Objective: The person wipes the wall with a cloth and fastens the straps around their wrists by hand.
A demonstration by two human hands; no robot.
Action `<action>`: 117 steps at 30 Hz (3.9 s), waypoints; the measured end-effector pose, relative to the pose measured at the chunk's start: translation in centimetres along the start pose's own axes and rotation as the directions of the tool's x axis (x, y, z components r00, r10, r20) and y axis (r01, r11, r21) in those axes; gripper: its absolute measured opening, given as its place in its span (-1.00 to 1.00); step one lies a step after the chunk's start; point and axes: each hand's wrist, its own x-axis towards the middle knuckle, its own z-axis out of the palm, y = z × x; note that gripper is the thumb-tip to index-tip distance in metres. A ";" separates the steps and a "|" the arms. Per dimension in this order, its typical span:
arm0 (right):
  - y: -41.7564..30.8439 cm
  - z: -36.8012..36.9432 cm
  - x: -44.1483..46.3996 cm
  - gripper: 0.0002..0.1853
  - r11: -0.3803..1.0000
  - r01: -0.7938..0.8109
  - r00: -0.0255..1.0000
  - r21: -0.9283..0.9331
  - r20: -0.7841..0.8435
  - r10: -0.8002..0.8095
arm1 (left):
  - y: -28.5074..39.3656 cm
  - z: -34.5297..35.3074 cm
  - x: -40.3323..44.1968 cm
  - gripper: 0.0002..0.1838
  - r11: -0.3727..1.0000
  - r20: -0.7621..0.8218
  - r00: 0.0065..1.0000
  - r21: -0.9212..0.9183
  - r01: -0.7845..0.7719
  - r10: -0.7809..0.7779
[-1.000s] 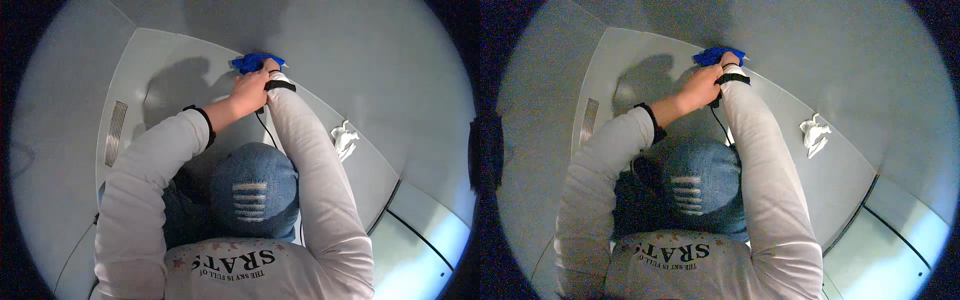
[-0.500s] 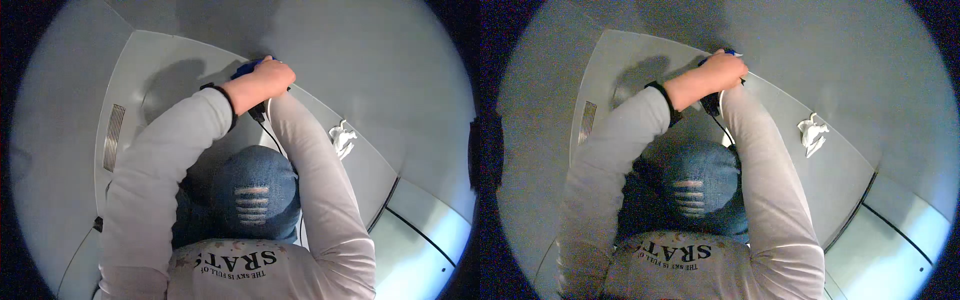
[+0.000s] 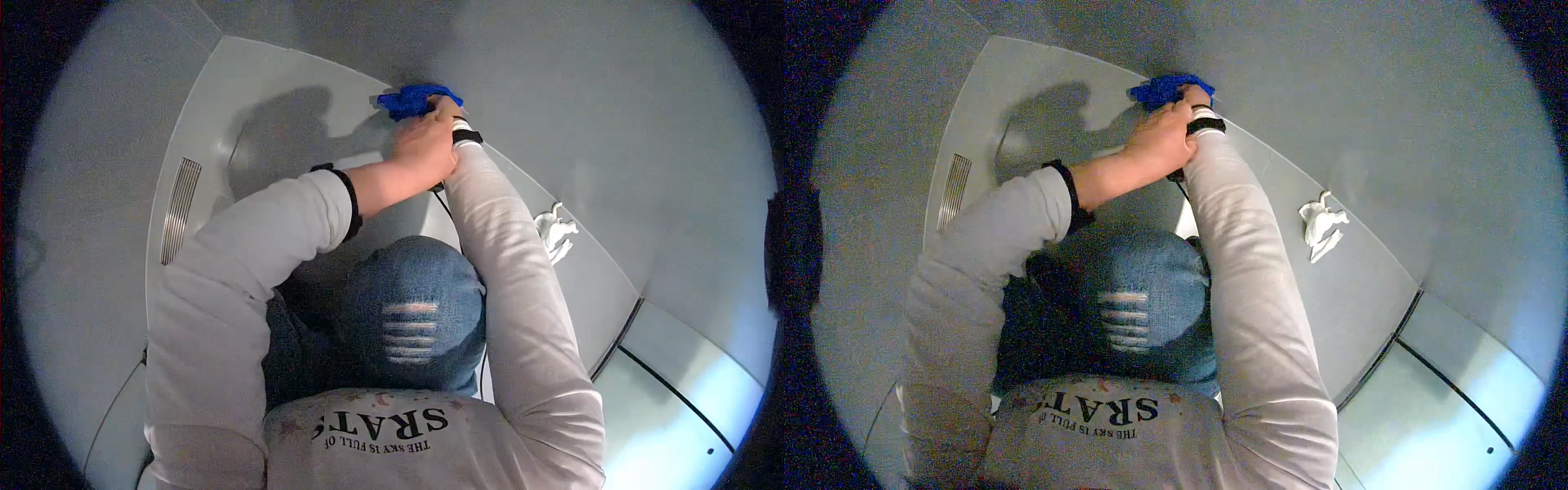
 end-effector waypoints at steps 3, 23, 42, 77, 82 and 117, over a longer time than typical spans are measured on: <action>1.4 0.1 2.1 -0.24 0.923 -0.101 0.994 0.372 0.064 0.084 | -1.7 2.5 -0.1 -0.41 0.992 -0.130 0.992 -0.126 -0.012 -0.005; 1.4 -1.3 -2.2 -0.45 0.971 0.185 0.980 0.151 -0.108 -0.170 | -2.4 1.1 0.0 -0.69 0.971 0.080 0.975 -0.139 -0.193 0.205; 19.2 -8.5 -6.0 -0.16 0.603 -0.080 0.996 0.794 0.089 0.015 | -3.9 -9.7 -1.8 -0.59 0.938 0.430 0.862 0.086 -0.336 0.269; 2.4 1.5 2.4 -0.71 0.827 0.550 0.821 -0.120 -0.106 -0.561 | -0.6 -12.4 -6.9 -0.70 0.962 -0.138 0.954 0.105 -0.253 0.266; -14.4 -3.0 -6.9 -0.71 0.838 0.494 0.862 0.231 -0.010 -0.506 | -0.3 -14.8 -7.1 -0.76 0.925 -0.343 0.860 0.125 -0.358 0.379; -26.8 -10.2 -10.9 -0.81 0.599 0.800 0.542 -0.017 0.446 -0.712 | 3.7 -15.0 -4.5 -0.83 0.728 -0.309 0.683 0.050 -0.684 0.662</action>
